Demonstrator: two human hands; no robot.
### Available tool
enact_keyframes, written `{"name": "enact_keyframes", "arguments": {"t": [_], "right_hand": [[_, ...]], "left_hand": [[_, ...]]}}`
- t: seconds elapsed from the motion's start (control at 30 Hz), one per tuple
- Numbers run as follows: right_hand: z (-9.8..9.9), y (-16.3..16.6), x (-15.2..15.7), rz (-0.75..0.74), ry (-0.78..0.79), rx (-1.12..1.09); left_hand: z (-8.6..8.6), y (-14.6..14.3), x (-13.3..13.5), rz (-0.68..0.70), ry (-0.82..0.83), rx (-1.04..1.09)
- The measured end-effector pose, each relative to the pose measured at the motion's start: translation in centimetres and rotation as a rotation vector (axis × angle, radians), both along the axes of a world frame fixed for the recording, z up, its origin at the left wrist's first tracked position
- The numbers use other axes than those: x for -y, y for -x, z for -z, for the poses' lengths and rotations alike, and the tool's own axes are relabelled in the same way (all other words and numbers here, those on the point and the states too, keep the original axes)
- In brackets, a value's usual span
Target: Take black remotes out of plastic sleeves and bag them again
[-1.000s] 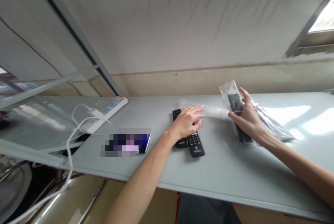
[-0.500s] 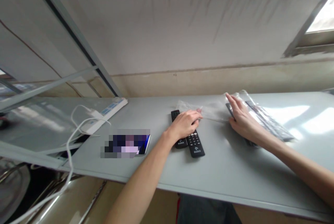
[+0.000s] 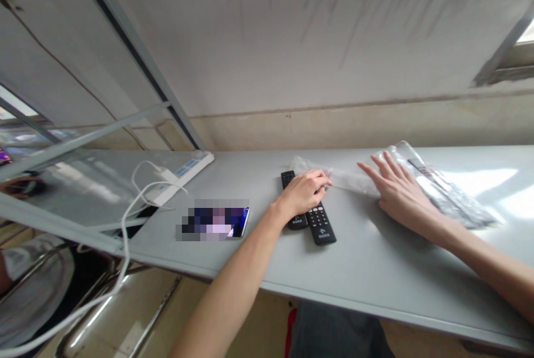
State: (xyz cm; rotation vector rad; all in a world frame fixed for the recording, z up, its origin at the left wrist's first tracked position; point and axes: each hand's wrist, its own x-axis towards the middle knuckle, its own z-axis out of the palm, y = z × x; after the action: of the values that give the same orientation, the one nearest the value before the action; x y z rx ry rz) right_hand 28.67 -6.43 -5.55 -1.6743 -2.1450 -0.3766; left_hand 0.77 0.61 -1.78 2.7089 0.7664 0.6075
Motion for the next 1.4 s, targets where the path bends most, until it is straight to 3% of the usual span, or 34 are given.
{"name": "enact_keyframes", "arguments": {"t": [0.1,0.27,0.63,0.97,1.13,1.4], "right_hand": [[-0.4,0.7,0.0,-0.094,-0.031,-0.049],[-1.5,2.2,0.7,-0.186,0.069,-0.088],[-3.4,2.2,1.1,-0.120,0.106,-0.109],[-4.3,2.1,0.7,-0.063,-0.195,-0.322],[-4.9,3.3,1.7,-0.216,-0.269,-0.423],[-4.3,5.0,2.5,-0.398,-0.154,-0.379]], "left_hand": [[-0.1,0.0,0.1,0.005,0.004,0.001],[0.1,0.0,0.0,-0.003,0.004,0.006],[-0.1,0.0,0.2,-0.053,0.001,-0.009],[-0.6,-0.3,0.2,-0.130,-0.054,-0.004],[-1.3,0.0,0.7,-0.135,-0.023,0.068],[-1.7,0.0,1.3,-0.008,-0.007,0.226]]}}
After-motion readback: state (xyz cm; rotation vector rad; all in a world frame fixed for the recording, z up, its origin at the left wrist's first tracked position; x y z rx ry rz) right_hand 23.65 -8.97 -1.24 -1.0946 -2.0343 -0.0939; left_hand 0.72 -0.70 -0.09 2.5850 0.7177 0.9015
